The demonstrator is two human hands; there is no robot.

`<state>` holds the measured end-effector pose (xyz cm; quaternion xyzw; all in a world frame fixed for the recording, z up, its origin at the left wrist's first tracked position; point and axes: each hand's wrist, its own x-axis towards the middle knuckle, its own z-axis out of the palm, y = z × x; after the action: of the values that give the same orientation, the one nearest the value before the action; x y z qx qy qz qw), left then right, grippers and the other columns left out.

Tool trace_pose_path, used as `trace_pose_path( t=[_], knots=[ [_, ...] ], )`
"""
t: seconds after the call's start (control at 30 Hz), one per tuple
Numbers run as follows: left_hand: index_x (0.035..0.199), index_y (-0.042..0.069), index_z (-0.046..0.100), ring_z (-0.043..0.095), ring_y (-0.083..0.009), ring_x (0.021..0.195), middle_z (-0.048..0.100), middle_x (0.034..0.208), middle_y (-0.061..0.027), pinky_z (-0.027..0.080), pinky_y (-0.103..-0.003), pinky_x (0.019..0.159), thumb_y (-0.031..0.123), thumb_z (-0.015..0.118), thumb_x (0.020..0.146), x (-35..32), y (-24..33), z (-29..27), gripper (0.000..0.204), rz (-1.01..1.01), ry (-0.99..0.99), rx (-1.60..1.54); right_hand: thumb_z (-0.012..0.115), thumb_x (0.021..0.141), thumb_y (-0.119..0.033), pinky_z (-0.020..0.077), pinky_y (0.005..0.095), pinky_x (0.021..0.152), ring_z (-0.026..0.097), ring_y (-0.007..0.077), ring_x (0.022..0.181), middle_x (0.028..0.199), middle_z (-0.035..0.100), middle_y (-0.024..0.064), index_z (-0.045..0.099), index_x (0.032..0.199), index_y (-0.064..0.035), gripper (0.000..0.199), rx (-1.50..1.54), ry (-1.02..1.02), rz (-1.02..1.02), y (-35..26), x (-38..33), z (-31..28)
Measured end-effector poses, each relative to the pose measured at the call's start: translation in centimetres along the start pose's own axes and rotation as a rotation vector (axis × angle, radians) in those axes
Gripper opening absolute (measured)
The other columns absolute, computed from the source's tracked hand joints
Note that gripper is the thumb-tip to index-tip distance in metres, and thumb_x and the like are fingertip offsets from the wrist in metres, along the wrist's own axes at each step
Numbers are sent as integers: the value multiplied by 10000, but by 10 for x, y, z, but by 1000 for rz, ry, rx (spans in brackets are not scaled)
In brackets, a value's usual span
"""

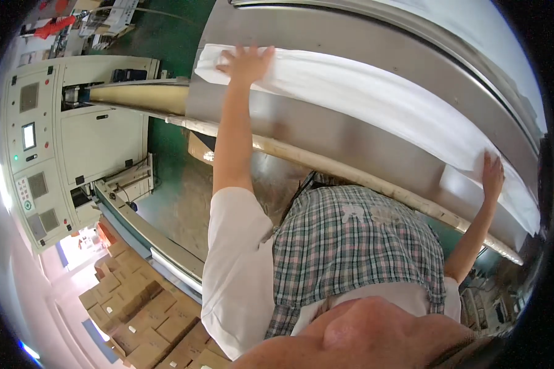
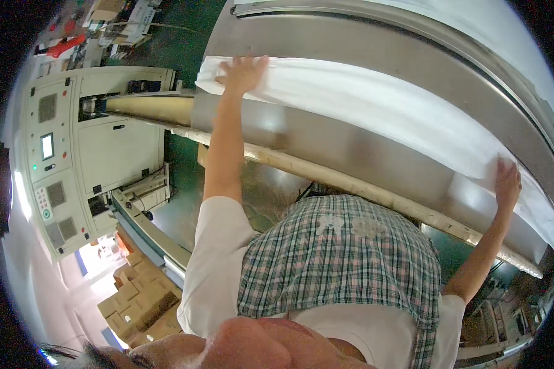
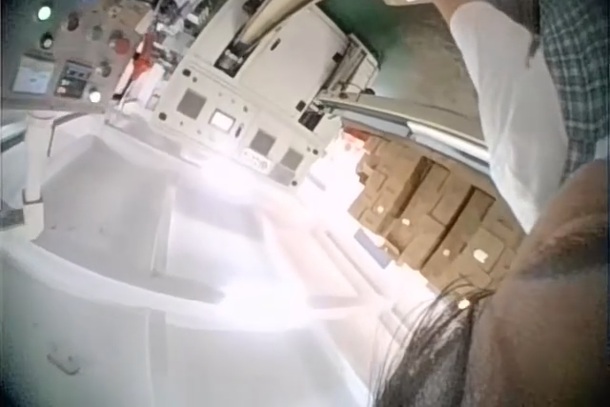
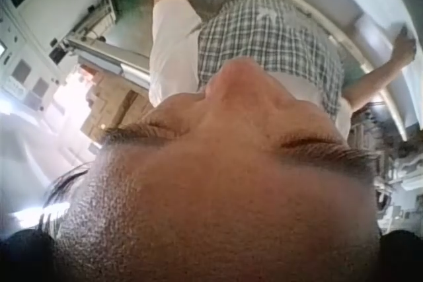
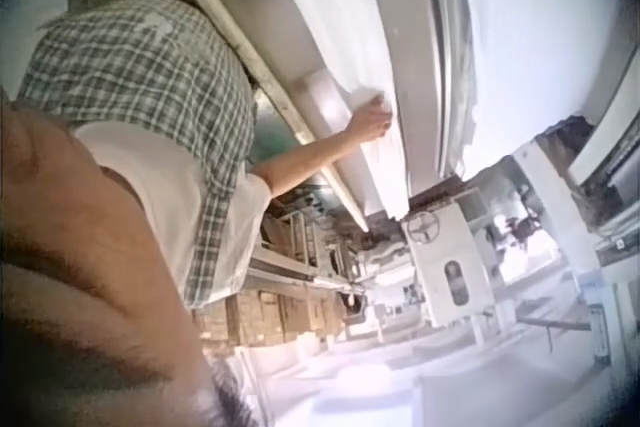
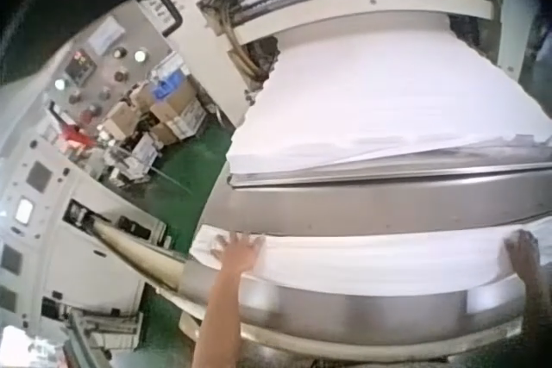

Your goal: Loading and aligning large sheets of paper pulp into an industrial processing machine.

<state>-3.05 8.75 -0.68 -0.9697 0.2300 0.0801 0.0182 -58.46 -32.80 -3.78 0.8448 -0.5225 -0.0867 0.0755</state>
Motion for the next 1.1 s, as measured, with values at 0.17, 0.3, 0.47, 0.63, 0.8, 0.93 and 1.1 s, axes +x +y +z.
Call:
trace_pose_path(
  t=[0.17, 0.3, 0.47, 0.63, 0.8, 0.93, 1.1],
  knots=[
    [1291, 208, 370, 113, -513, 1234, 196, 1397, -152, 129, -712, 891, 641, 273, 797, -10, -8, -2, 664, 23, -72, 12, 348, 888, -428, 344, 438, 920, 416, 346, 1122, 1223, 433, 208, 373, 1251, -17, 549, -208, -60, -183, 14, -10, 15],
    [1261, 206, 402, 183, -507, 1208, 273, 1356, -162, 174, -691, 894, 545, 270, 853, -38, -61, 11, 547, -30, -136, 124, 397, 899, -226, 409, 426, 836, 478, 315, 1033, 1079, 527, 157, 519, 1076, -79, 260, -186, 42, -233, -52, -77, -21],
    [1168, 247, 497, 291, -309, 1216, 340, 1331, -56, 250, -570, 931, 391, 375, 885, -16, -293, 63, 340, 281, 335, 778, 512, 818, -373, 385, 438, 844, 425, 335, 1054, 1136, 447, 180, 510, 1029, -42, 392, -27, 38, -400, -212, -141, -79],
    [1251, 322, 398, 243, -370, 1244, 298, 1365, -85, 284, -595, 897, 503, 311, 870, -22, -183, -2, 431, -128, 122, 215, 543, 785, -417, 313, 462, 946, 345, 361, 1173, 1247, 385, 191, 412, 1196, -13, 591, 324, 12, -167, -260, -175, -125],
    [1257, 275, 413, 252, -403, 1230, 303, 1354, -134, 291, -559, 917, 500, 295, 878, -52, -99, 10, 456, 123, 201, 37, 557, 787, -362, 264, 400, 1005, 341, 275, 1199, 1254, 406, 166, 456, 1168, 19, 548, 586, 135, -540, -192, -166, -112],
    [1270, 240, 406, 268, -425, 1216, 287, 1363, -147, 264, -568, 926, 484, 293, 881, -76, -52, 5, 473, 204, 191, 8, 578, 756, -78, 347, 356, 958, 426, 286, 1132, 1229, 449, 140, 478, 1161, -28, 420, 636, 191, -130, -80, -139, -83],
    [1250, 270, 427, 295, -387, 1212, 349, 1337, -107, 272, -519, 955, 528, 284, 868, -92, -27, 10, 483, 94, 207, 38, 544, 686, -9, 393, 385, 876, 470, 296, 1051, 1097, 529, 104, 550, 1016, -63, 335, 332, 282, -75, 10, -130, -91]
  ],
)
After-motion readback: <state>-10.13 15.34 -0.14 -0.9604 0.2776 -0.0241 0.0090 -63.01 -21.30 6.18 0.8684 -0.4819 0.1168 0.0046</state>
